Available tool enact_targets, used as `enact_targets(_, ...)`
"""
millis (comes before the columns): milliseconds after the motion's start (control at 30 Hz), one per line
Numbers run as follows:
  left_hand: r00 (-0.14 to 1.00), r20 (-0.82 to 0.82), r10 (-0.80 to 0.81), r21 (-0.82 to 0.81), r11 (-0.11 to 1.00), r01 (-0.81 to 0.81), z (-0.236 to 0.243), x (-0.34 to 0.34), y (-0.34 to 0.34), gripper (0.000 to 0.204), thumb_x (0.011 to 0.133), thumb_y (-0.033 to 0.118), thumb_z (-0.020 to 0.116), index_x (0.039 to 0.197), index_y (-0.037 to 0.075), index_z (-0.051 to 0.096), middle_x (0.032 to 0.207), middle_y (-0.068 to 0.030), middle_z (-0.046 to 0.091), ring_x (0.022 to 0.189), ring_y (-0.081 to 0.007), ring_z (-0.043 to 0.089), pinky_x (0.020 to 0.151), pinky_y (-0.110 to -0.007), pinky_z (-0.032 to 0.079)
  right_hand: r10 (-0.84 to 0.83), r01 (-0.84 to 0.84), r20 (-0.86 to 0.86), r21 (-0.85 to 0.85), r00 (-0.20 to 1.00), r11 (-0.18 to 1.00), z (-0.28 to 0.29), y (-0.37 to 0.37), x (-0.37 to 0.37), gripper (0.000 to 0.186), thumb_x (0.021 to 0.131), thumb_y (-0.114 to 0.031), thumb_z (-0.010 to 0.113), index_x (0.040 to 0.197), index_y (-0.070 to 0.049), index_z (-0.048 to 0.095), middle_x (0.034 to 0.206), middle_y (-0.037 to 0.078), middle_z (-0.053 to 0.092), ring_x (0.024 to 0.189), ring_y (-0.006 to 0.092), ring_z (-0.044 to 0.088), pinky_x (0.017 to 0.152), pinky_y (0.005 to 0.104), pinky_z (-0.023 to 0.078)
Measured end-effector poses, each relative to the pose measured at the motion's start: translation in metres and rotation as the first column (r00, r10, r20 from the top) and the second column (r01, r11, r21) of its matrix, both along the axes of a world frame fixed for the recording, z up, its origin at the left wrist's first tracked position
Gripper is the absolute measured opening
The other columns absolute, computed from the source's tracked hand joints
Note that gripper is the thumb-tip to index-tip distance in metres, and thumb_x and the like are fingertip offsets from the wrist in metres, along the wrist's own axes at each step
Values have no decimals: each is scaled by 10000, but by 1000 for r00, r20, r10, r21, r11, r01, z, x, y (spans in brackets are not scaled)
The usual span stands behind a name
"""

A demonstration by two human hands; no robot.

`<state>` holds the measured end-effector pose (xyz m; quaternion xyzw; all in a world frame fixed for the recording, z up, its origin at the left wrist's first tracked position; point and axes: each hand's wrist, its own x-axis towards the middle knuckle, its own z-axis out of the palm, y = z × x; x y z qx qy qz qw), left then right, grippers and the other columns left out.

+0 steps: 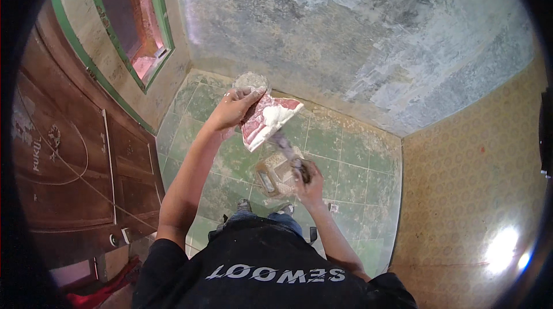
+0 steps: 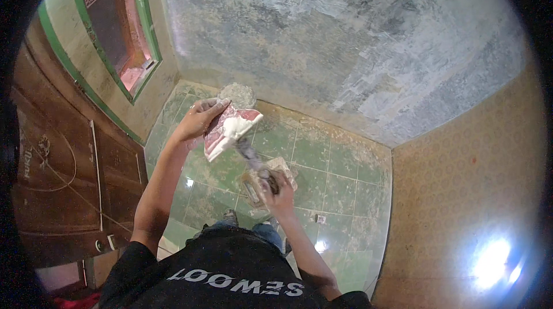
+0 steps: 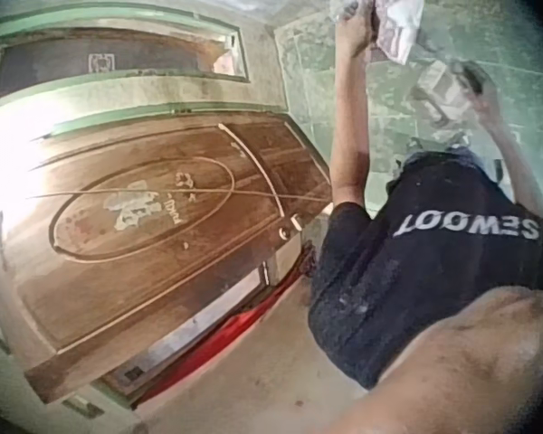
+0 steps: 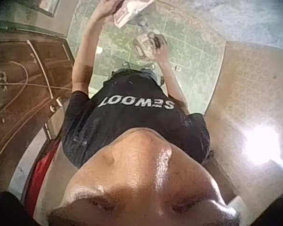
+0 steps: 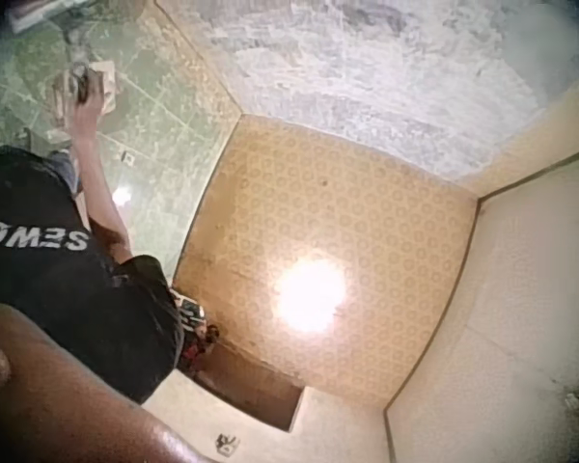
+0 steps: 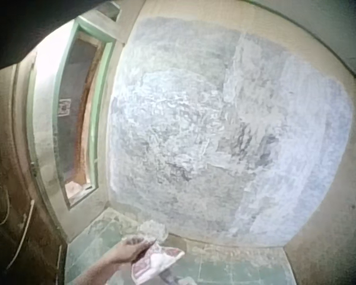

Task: The person applies wall putty to a damaged wall using a putty knife and a larger scraper.

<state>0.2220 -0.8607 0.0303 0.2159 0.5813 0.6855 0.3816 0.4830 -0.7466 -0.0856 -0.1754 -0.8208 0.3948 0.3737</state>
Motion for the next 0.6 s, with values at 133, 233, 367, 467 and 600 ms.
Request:
enact_targets(133, 955, -284, 91, -202, 968, -152, 10, 5, -14, 329, 956, 323, 601, 987, 0, 655, 743, -3, 609, 644, -58, 520, 558, -237, 417, 10, 53, 159, -390, 987, 919, 43, 18, 18, 355, 948, -358, 579, 987, -8, 623, 749, 22, 570, 682, 115, 521, 624, 278, 428)
enact_targets(233, 893, -447, 55, -191, 969, -155, 22, 13, -22, 355, 952, 317, 602, 1040, -24, 644, 750, -32, 611, 684, -92, 544, 609, -267, 447, 4, 126, 258, -488, 966, 864, 91, 27, 19, 348, 984, -336, 526, 930, -7, 627, 699, -12, 552, 658, 72, 481, 587, 270, 393)
enact_targets(367, 864, -495, 91, -81, 985, -150, -2, 14, -18, 378, 947, 327, 601, 1069, -30, 639, 751, -56, 610, 715, -117, 548, 654, -296, 461, 132, 27, 317, -452, 939, 892, 114, 26, 2, 379, 1003, -315, 499, 873, 17, 627, 673, -16, 514, 646, 49, 417, 557, 269, 349)
enact_targets(467, 858, -502, 109, -135, 970, -202, 0, 25, -17, 372, 949, 333, 594, 1029, -26, 645, 760, -56, 614, 732, -116, 547, 678, -297, 463, 157, 11, 355, -427, 922, 904, 116, 14, -4, 388, 999, -316, 512, 930, 45, 635, 655, -17, 501, 632, 69, 406, 554, 281, 356)
enact_targets(600, 903, -430, 12, -224, 967, -119, -25, 19, -16, 355, 953, 336, 587, 917, -15, 629, 739, -31, 599, 698, -104, 525, 643, -287, 449, 194, -40, 516, -294, 834, 955, 138, 1, 1, 324, 959, -276, 576, 1018, 30, 661, 733, 110, 641, 633, 155, 570, 610, 322, 443)
